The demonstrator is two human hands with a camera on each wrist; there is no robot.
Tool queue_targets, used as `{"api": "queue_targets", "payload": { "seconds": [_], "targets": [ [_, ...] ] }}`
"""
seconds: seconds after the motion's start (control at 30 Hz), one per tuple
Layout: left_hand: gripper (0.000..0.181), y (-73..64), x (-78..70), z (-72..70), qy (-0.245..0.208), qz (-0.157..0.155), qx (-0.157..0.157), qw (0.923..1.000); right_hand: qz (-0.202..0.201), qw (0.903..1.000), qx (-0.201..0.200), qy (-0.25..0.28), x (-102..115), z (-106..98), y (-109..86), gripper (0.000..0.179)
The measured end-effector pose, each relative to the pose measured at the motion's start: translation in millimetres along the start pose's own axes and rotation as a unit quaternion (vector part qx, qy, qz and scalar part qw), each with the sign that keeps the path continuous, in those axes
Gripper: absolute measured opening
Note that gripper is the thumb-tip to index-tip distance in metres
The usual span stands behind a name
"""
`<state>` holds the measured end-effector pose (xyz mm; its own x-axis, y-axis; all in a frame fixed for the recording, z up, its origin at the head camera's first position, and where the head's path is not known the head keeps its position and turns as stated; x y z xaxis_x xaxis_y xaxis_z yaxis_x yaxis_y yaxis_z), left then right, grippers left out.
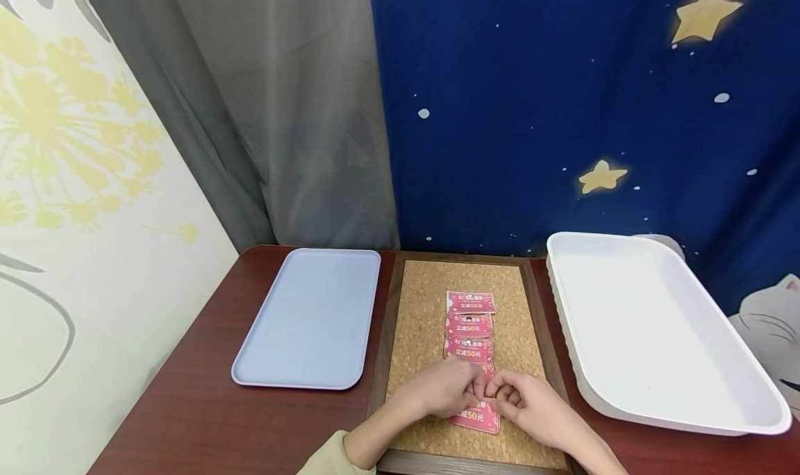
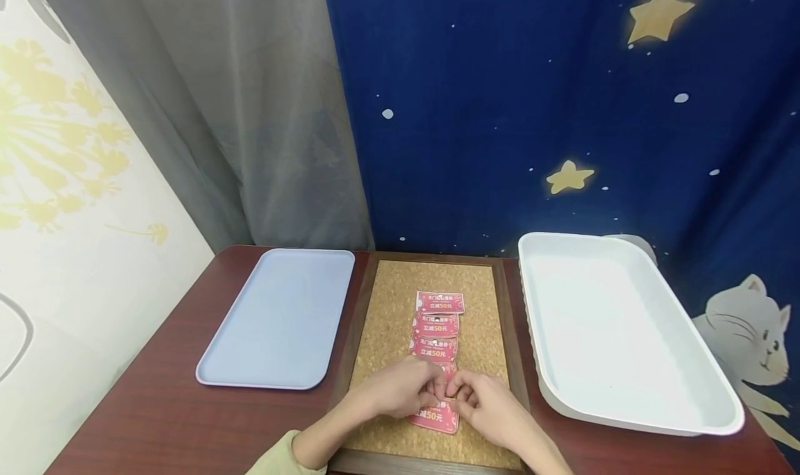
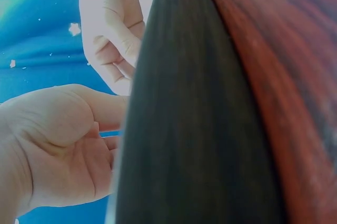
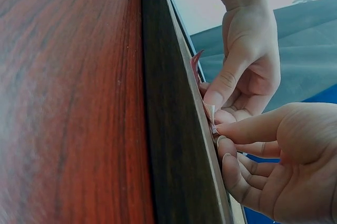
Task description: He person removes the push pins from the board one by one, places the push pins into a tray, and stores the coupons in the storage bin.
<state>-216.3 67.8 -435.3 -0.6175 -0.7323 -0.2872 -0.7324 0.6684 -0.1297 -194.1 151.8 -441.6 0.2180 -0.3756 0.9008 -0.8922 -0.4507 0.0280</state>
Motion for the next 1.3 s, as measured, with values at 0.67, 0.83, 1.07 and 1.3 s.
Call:
{"api": "queue_targets", "payload": {
  "seconds": [0.67, 0.83, 1.07, 1.3],
  "targets": [
    [0.023, -3.6, -1.7, 1.6, -0.024, 0.028, 0.013, 0.9992, 0.003, 1.0000, 0.000, 0.010, 3.5, -0.6, -0.9, 0.007],
    [0.021, -6.9, 0.4, -1.3, -0.038, 0.035, 0.014, 0.9986, 0.009, 0.9998, 0.006, 0.017, 3.7, -3.2, -2.0, 0.006],
    [0.018, -10.7, 4.3, -10.6, -0.075, 0.064, 0.002, 0.9951, 0.015, 0.9998, 0.003, 0.014, 2.9, -12.8, -4.4, 0.006],
    [0.017, -13.8, 12.4, -17.8, -0.107, 0.072, -0.009, 0.9915, 0.018, 0.9997, -0.014, 0.002, 5.1, -26.9, -6.3, 0.006]
  ]
}}
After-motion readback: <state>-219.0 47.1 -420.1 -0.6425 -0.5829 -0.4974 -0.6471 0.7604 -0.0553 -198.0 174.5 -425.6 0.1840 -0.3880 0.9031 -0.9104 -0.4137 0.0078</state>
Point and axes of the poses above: each hand's wrist, its own y-axis towards the middle knuckle, its own z-axis out of the palm, x = y × z, the point moved 10 cm from there along y, towards the middle knuckle, and after that the axes turned 13 degrees about y, right-handed, at the moved point
